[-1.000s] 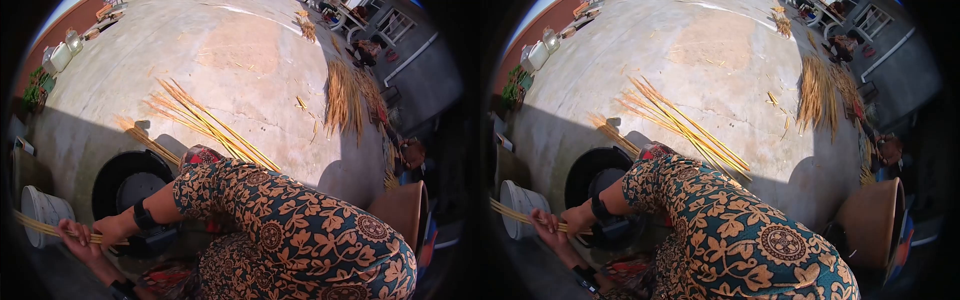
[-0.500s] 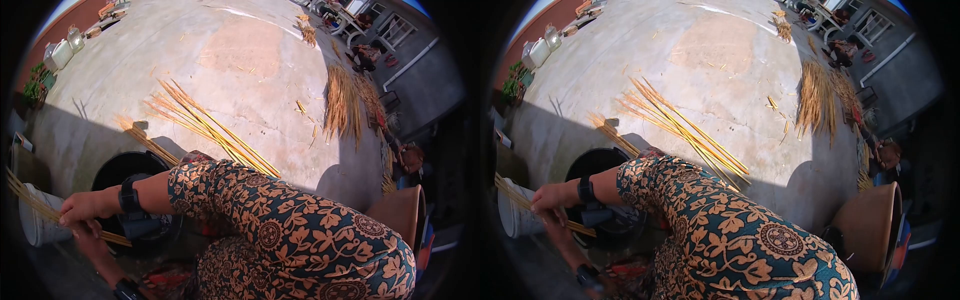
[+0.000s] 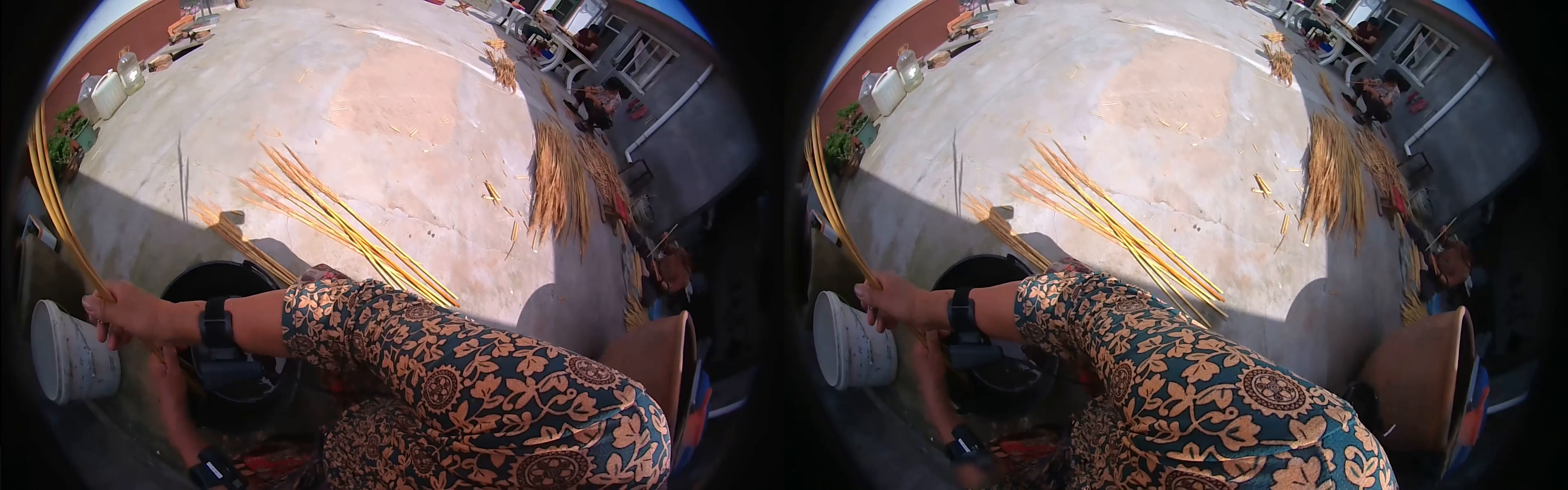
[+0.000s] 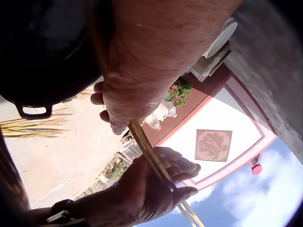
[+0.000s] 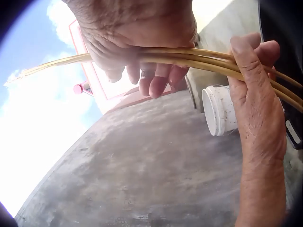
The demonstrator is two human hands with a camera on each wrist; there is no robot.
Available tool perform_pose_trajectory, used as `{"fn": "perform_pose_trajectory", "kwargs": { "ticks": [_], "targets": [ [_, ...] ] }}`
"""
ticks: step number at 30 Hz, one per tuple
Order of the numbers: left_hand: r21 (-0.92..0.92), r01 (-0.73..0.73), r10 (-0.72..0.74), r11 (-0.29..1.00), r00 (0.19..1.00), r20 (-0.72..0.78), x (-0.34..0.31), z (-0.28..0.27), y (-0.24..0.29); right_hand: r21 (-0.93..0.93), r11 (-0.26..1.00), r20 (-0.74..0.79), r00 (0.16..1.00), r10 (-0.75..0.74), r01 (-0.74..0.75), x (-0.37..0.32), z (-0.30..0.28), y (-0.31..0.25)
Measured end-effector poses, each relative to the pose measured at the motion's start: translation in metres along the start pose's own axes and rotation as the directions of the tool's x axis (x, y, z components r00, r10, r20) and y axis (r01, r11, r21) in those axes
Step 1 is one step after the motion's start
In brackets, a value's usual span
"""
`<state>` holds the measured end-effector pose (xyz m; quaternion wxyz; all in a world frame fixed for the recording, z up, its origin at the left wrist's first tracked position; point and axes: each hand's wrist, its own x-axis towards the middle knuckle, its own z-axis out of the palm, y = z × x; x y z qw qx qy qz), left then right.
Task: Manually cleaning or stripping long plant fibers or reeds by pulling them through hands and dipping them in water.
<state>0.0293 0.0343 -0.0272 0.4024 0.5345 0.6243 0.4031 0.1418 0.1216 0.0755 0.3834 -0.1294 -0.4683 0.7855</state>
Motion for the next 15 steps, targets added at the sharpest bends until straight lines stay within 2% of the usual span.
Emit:
{"fn": "perform_pose_trajectory", "kwargs": {
  "ticks": [2, 3, 6, 9, 12, 13, 15],
  "targets": [
    [-0.049, -0.018, 0.019, 0.999, 1.000, 0.018, 0.003, 0.007, -0.020, -0.071, 0.995, 0.006, 0.997, -0.076, 0.076, 0.004, -0.003, 0.001],
    [-0.095, 0.017, -0.014, 0.995, 0.999, 0.031, 0.003, 0.011, -0.017, -0.104, 0.988, 0.008, 0.994, -0.113, 0.113, 0.005, -0.004, 0.000],
    [-0.034, 0.068, -0.064, 0.997, 0.992, 0.112, 0.002, 0.014, -0.007, -0.127, 0.974, -0.023, 0.981, -0.192, 0.188, 0.006, -0.004, -0.007],
    [-0.037, 0.039, -0.033, 0.999, 0.988, 0.150, 0.007, 0.013, -0.034, -0.173, 0.984, -0.016, 0.999, -0.052, 0.048, -0.003, -0.004, -0.011],
    [-0.210, 0.127, -0.121, 0.969, 0.992, 0.041, -0.003, 0.019, 0.009, -0.254, 0.960, -0.022, 0.991, -0.131, 0.121, 0.001, 0.001, 0.012],
    [-0.368, 0.074, -0.079, 0.927, 0.997, -0.001, 0.001, 0.021, 0.002, -0.254, 0.959, -0.022, 0.991, -0.133, 0.123, 0.004, 0.003, 0.020],
    [-0.470, 0.060, -0.086, 0.881, 0.996, -0.034, 0.003, 0.021, -0.009, -0.252, 0.960, -0.024, 0.991, -0.133, 0.123, 0.006, 0.009, 0.025]
  ]
}}
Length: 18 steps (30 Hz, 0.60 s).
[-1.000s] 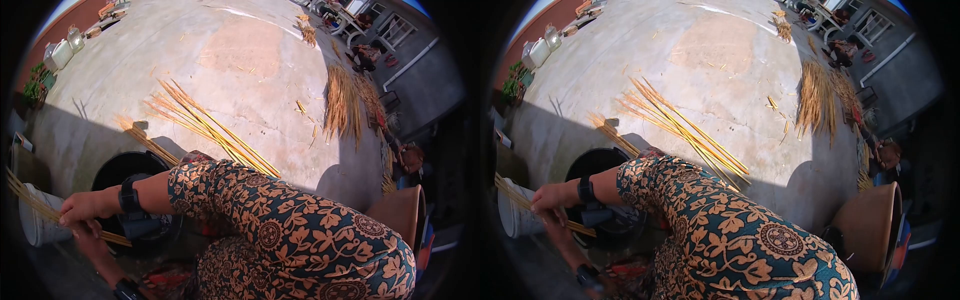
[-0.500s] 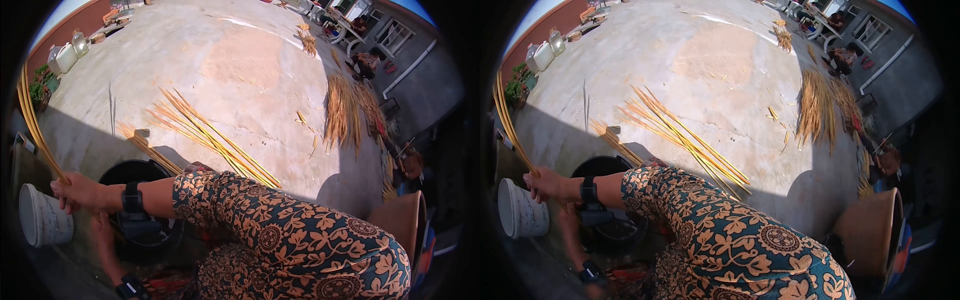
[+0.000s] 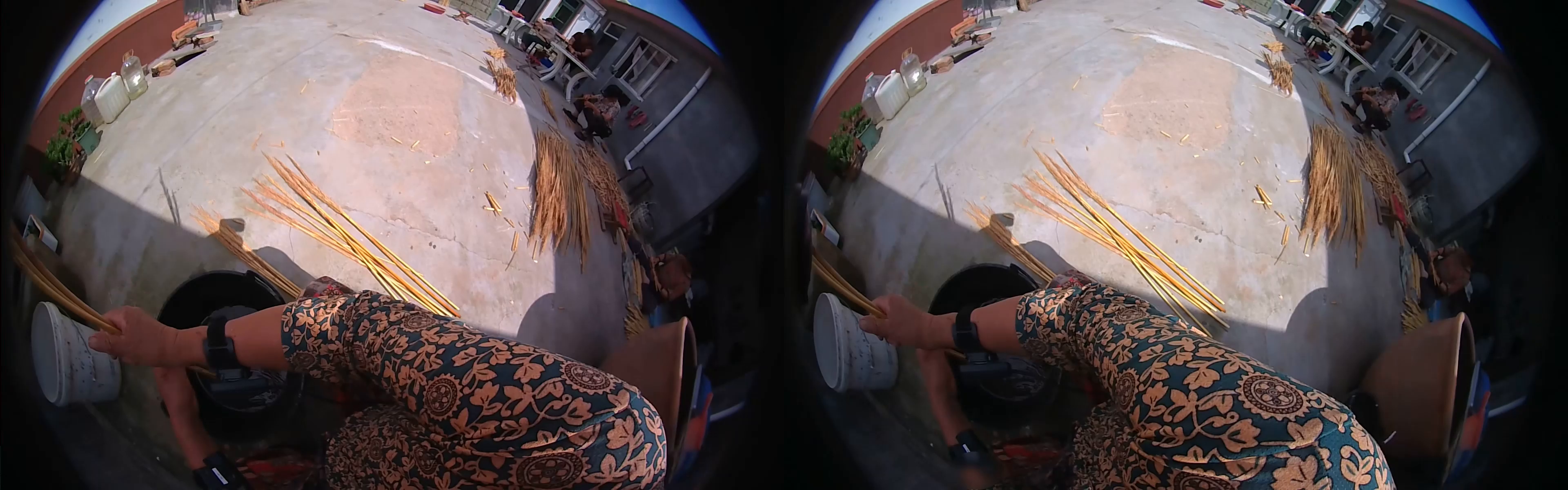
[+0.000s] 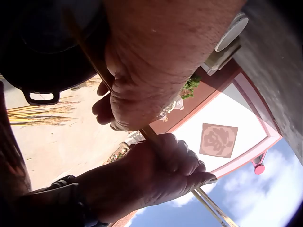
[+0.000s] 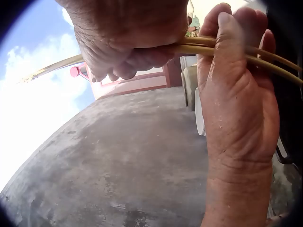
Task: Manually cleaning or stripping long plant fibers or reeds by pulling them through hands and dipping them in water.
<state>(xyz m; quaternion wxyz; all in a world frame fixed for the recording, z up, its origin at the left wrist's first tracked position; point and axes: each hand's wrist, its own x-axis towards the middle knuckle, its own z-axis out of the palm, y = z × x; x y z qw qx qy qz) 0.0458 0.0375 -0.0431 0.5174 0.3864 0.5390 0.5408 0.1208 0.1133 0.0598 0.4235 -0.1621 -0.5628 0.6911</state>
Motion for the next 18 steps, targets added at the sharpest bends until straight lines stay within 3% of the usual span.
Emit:
{"fn": "perform_pose_trajectory", "kwargs": {
  "ticks": [1, 4, 7, 10, 13, 16, 18],
  "targets": [
    [-0.058, -0.005, 0.004, 0.998, 1.000, -0.019, 0.001, -0.003, -0.004, -0.020, 1.000, 0.006, 1.000, 0.001, -0.001, -0.001, 0.000, -0.004],
    [0.071, -0.053, 0.060, 0.996, 0.994, -0.094, 0.013, -0.020, -0.031, -0.079, 0.997, 0.020, 1.000, 0.005, -0.004, -0.007, -0.002, -0.012],
    [0.361, -0.110, 0.111, 0.926, 0.994, 0.017, 0.025, -0.038, -0.035, -0.153, 0.988, 0.027, 1.000, 0.005, -0.001, -0.009, -0.003, -0.003],
    [0.135, -0.123, 0.099, 0.983, 0.980, 0.170, 0.009, -0.013, -0.002, -0.256, 0.967, 0.072, 0.997, 0.002, 0.017, -0.009, -0.002, 0.004],
    [-0.055, -0.070, 0.076, 0.996, 0.990, 0.121, 0.004, -0.009, 0.005, -0.304, 0.953, 0.115, 0.993, 0.034, 0.003, -0.014, -0.002, 0.000],
    [-0.064, -0.140, 0.145, 0.988, 0.986, 0.081, 0.017, -0.031, -0.018, -0.267, 0.964, 0.087, 0.996, 0.010, 0.014, -0.016, 0.001, -0.003],
    [-0.015, -0.098, 0.098, 0.995, 0.995, 0.009, 0.013, -0.030, -0.018, -0.203, 0.979, 0.056, 0.998, 0.019, -0.007, -0.014, 0.000, -0.004]
  ]
}}
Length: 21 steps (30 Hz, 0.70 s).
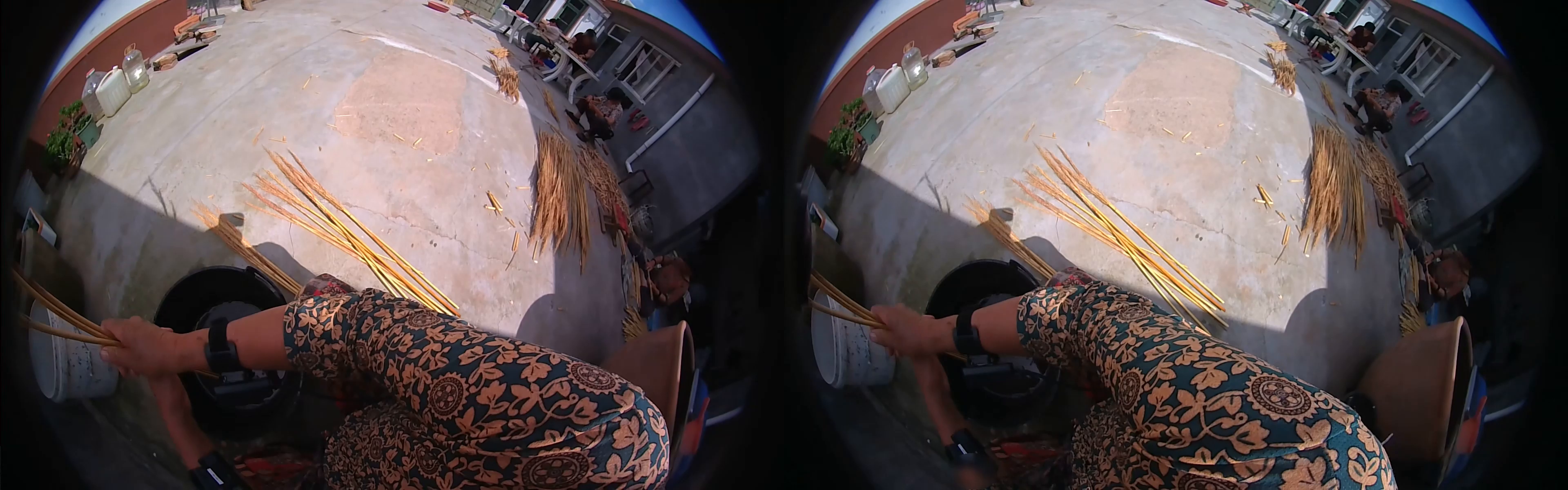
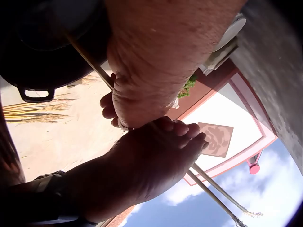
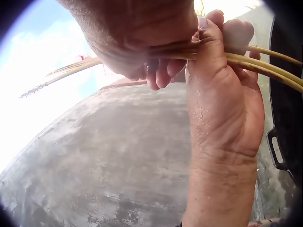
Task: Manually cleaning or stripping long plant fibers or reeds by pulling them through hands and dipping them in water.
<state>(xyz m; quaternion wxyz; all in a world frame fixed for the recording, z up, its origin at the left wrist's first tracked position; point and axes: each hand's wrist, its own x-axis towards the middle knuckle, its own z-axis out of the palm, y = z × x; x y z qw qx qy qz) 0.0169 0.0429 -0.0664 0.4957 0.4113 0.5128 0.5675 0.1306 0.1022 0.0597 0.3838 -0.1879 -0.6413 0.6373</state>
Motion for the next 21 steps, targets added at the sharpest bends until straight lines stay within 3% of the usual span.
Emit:
{"fn": "perform_pose_trajectory", "kwargs": {
  "ticks": [4, 6, 7, 10, 13, 16, 18, 19, 21],
  "targets": [
    [0.085, 0.093, -0.079, 0.992, 0.985, -0.153, -0.009, 0.014, 0.015, 0.048, 0.981, -0.118, 0.976, -0.181, 0.188, 0.008, 0.005, 0.005],
    [0.118, 0.053, -0.053, 0.992, 0.999, 0.001, -0.003, 0.016, 0.022, 0.116, 0.970, -0.141, 0.970, -0.198, 0.215, 0.013, 0.005, 0.002],
    [0.133, 0.031, -0.041, 0.991, 0.996, 0.079, 0.000, 0.018, 0.024, 0.114, 0.978, -0.123, 0.980, -0.158, 0.172, 0.012, 0.004, -0.001],
    [0.009, -0.044, 0.044, 0.999, 0.998, 0.035, -0.003, 0.029, 0.029, 0.088, 0.992, -0.091, 0.993, -0.080, 0.088, 0.010, 0.002, -0.004],
    [-0.038, -0.008, 0.010, 0.999, 0.999, 0.048, -0.015, 0.041, 0.048, 0.047, 0.996, -0.072, 0.995, -0.072, 0.076, 0.009, 0.003, -0.002],
    [0.076, -0.076, 0.073, 0.994, 0.996, 0.042, -0.011, 0.016, 0.025, -0.022, 0.996, -0.023, 0.996, -0.081, 0.081, 0.006, 0.003, -0.003],
    [0.080, 0.022, -0.010, 0.997, 0.989, -0.150, -0.010, 0.006, 0.015, -0.155, 0.979, -0.015, 0.991, -0.134, 0.130, 0.009, 0.004, 0.002],
    [0.076, 0.071, -0.051, 0.995, 0.969, -0.244, -0.009, 0.003, 0.012, -0.018, 0.996, -0.047, 0.995, -0.087, 0.087, 0.009, 0.005, 0.001],
    [0.146, 0.001, 0.017, 0.989, 0.992, -0.121, -0.005, -0.005, 0.018, 0.261, 0.965, -0.093, 0.996, 0.017, 0.007, 0.010, 0.009, -0.003]
  ]
}}
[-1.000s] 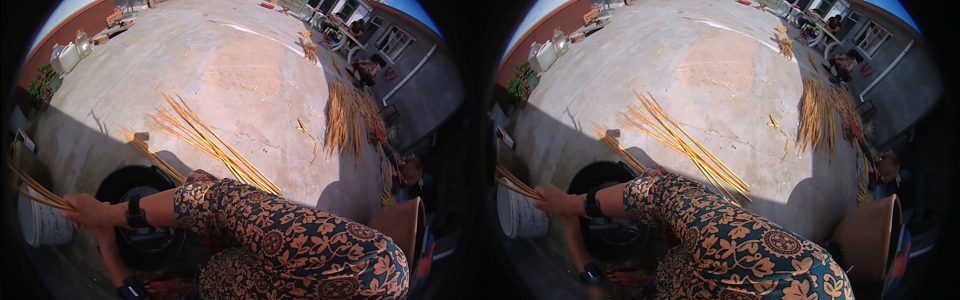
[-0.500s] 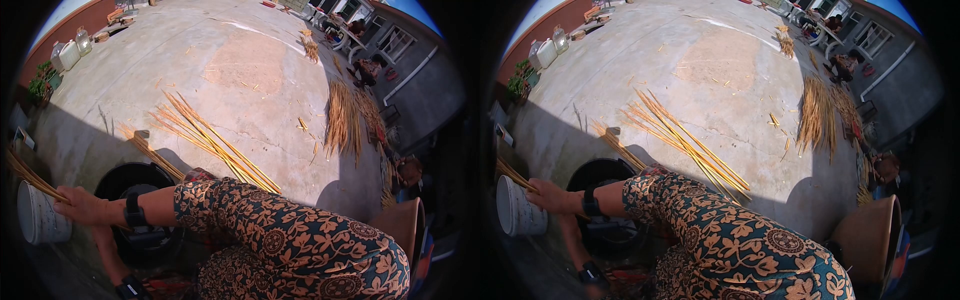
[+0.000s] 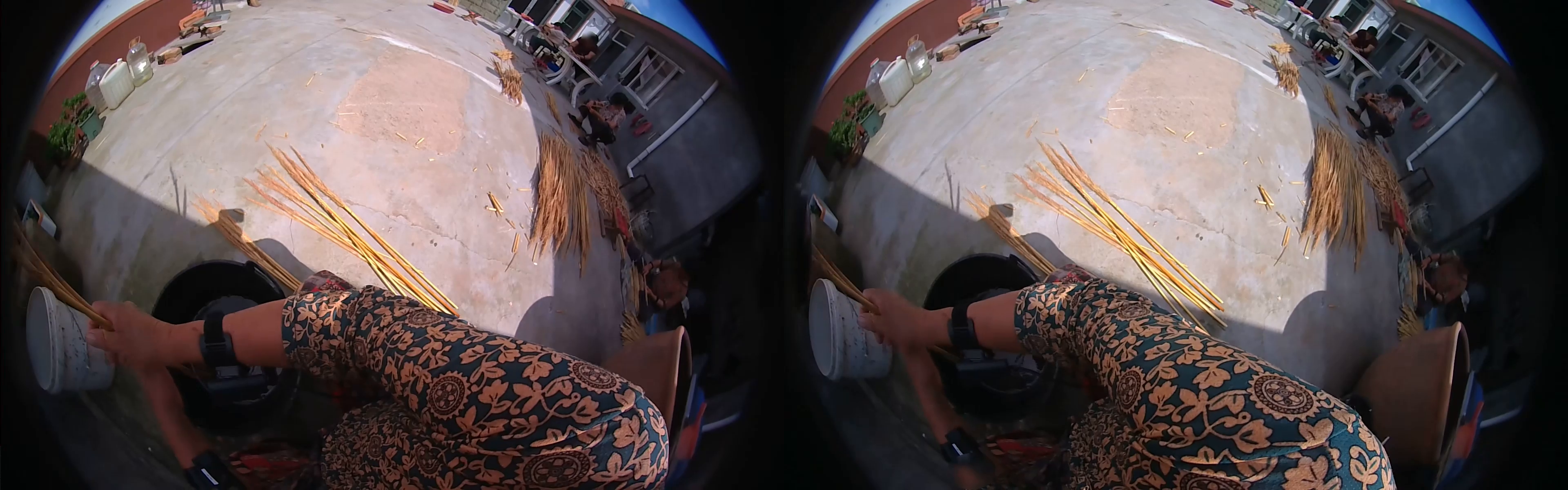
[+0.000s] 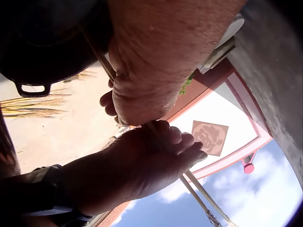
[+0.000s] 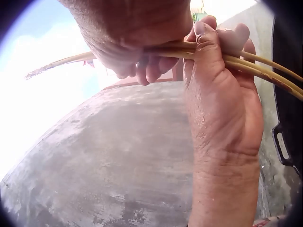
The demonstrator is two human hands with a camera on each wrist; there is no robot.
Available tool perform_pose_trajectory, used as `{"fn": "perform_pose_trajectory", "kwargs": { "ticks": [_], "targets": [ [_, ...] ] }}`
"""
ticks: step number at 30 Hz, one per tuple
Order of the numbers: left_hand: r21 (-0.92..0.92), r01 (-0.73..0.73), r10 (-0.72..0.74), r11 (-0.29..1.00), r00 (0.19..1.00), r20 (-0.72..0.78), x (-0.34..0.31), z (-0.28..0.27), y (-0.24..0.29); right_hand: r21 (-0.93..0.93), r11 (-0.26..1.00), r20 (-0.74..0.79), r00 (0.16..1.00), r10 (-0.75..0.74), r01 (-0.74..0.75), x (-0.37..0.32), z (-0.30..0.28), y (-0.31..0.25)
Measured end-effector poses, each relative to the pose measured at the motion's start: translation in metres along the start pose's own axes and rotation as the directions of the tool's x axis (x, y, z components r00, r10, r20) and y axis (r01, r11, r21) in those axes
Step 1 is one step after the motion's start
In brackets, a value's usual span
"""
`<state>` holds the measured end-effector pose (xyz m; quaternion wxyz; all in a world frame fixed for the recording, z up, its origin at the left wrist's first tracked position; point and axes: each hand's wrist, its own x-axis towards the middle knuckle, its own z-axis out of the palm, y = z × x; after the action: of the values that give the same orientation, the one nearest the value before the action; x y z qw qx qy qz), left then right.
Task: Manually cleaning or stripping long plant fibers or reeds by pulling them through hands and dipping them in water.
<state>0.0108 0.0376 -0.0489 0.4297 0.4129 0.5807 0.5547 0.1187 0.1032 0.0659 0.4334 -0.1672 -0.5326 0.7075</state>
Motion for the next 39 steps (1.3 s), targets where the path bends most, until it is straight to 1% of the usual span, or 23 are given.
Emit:
{"fn": "perform_pose_trajectory", "kwargs": {
  "ticks": [3, 6, 7, 9, 10, 12, 13, 14, 15, 16, 18, 20, 22, 25, 28, 29, 31, 32, 34, 36, 37, 38, 39],
  "targets": [
    [-0.017, -0.039, 0.040, 0.999, 0.996, 0.074, 0.003, -0.006, -0.005, 0.007, 1.000, 0.111, 0.994, 0.009, -0.009, 0.006, -0.008, 0.003],
    [-0.033, -0.081, 0.083, 0.996, 0.996, 0.039, 0.002, -0.003, -0.011, -0.073, 0.993, 0.237, 0.969, -0.077, 0.097, 0.000, -0.011, -0.004],
    [-0.025, -0.102, 0.102, 0.994, 0.995, 0.018, 0.001, -0.001, -0.009, -0.057, 0.989, 0.225, 0.967, -0.121, 0.137, 0.003, -0.011, -0.001],
    [-0.173, -0.161, 0.178, 0.972, 0.980, 0.085, -0.001, 0.011, 0.005, -0.002, 0.979, 0.199, 0.959, -0.202, 0.206, 0.010, -0.005, 0.013],
    [-0.247, -0.189, 0.221, 0.950, 0.969, 0.108, 0.000, 0.023, 0.017, -0.005, 0.988, 0.202, 0.968, -0.148, 0.152, 0.008, -0.003, 0.011],
    [-0.067, -0.115, 0.118, 0.991, 0.991, 0.055, -0.003, 0.048, 0.039, -0.030, 0.998, 0.211, 0.977, -0.039, 0.046, 0.001, -0.011, -0.005],
    [0.036, -0.059, 0.058, 0.998, 0.998, 0.010, -0.010, 0.054, 0.049, -0.093, 0.995, 0.222, 0.974, 0.050, -0.030, 0.001, -0.011, -0.004],
    [0.155, 0.016, -0.008, 0.988, 0.999, -0.054, -0.016, 0.047, 0.057, -0.218, 0.971, 0.251, 0.967, -0.043, 0.100, 0.000, -0.014, 0.000],
    [0.192, 0.037, -0.020, 0.981, 0.996, -0.091, -0.015, 0.039, 0.052, -0.315, 0.922, 0.294, 0.947, -0.132, 0.226, -0.001, -0.015, 0.000],
    [0.145, -0.003, 0.016, 0.989, 0.996, -0.093, -0.013, 0.033, 0.046, -0.352, 0.916, 0.301, 0.950, -0.086, 0.194, -0.004, -0.014, -0.011],
    [-0.016, -0.103, 0.102, 0.995, 0.992, -0.068, -0.011, 0.027, 0.037, -0.463, 0.855, 0.321, 0.943, -0.084, 0.234, 0.000, -0.020, -0.013],
    [-0.082, -0.139, 0.136, 0.987, 0.990, -0.047, -0.016, 0.035, 0.042, -0.232, 0.959, 0.379, 0.923, -0.067, 0.165, 0.002, -0.022, -0.012],
    [-0.011, -0.112, 0.112, 0.994, 0.994, 0.007, -0.016, 0.038, 0.049, -0.108, 0.994, 0.356, 0.935, 0.014, 0.026, -0.003, -0.018, -0.014],
    [0.040, -0.156, 0.157, 0.987, 0.987, -0.033, -0.014, 0.040, 0.051, -0.181, 0.981, 0.371, 0.929, 0.007, 0.065, -0.004, -0.013, -0.009],
    [0.006, -0.129, 0.129, 0.992, 0.992, -0.006, -0.010, 0.037, 0.036, -0.066, 0.979, 0.330, 0.930, -0.163, 0.195, -0.003, -0.009, -0.018],
    [0.004, -0.105, 0.105, 0.994, 0.994, 0.014, -0.006, 0.036, 0.027, -0.120, 0.974, 0.323, 0.935, -0.147, 0.194, -0.003, -0.009, -0.027],
    [0.031, -0.058, 0.056, 0.998, 0.996, 0.072, -0.009, 0.036, 0.036, -0.026, 0.992, 0.279, 0.954, -0.111, 0.123, 0.001, -0.011, -0.026],
    [-0.070, -0.124, 0.130, 0.990, 0.989, 0.074, -0.010, 0.036, 0.040, 0.020, 0.996, 0.254, 0.963, -0.092, 0.090, 0.004, -0.013, -0.026],
    [-0.274, -0.243, 0.268, 0.931, 0.962, 0.059, -0.020, 0.040, 0.065, -0.109, 0.990, 0.302, 0.952, -0.047, 0.084, 0.006, -0.020, -0.031],
    [-0.499, -0.276, 0.307, 0.821, 0.951, -0.020, -0.018, 0.023, 0.077, -0.238, 0.967, 0.340, 0.940, -0.009, 0.095, 0.010, -0.024, -0.028],
    [-0.586, -0.296, 0.300, 0.754, 0.949, -0.093, -0.016, 0.018, 0.077, -0.252, 0.896, 0.423, 0.875, -0.237, 0.365, 0.013, -0.016, -0.018],
    [-0.662, -0.321, 0.286, 0.677, 0.944, -0.166, -0.013, 0.016, 0.076, -0.405, 0.835, 0.437, 0.881, -0.181, 0.373, 0.003, -0.016, -0.008],
    [-0.533, -0.347, 0.322, 0.772, 0.936, -0.143, -0.010, 0.015, 0.078, -0.485, 0.786, 0.449, 0.881, -0.151, 0.383, -0.010, -0.006, 0.004]
  ]
}}
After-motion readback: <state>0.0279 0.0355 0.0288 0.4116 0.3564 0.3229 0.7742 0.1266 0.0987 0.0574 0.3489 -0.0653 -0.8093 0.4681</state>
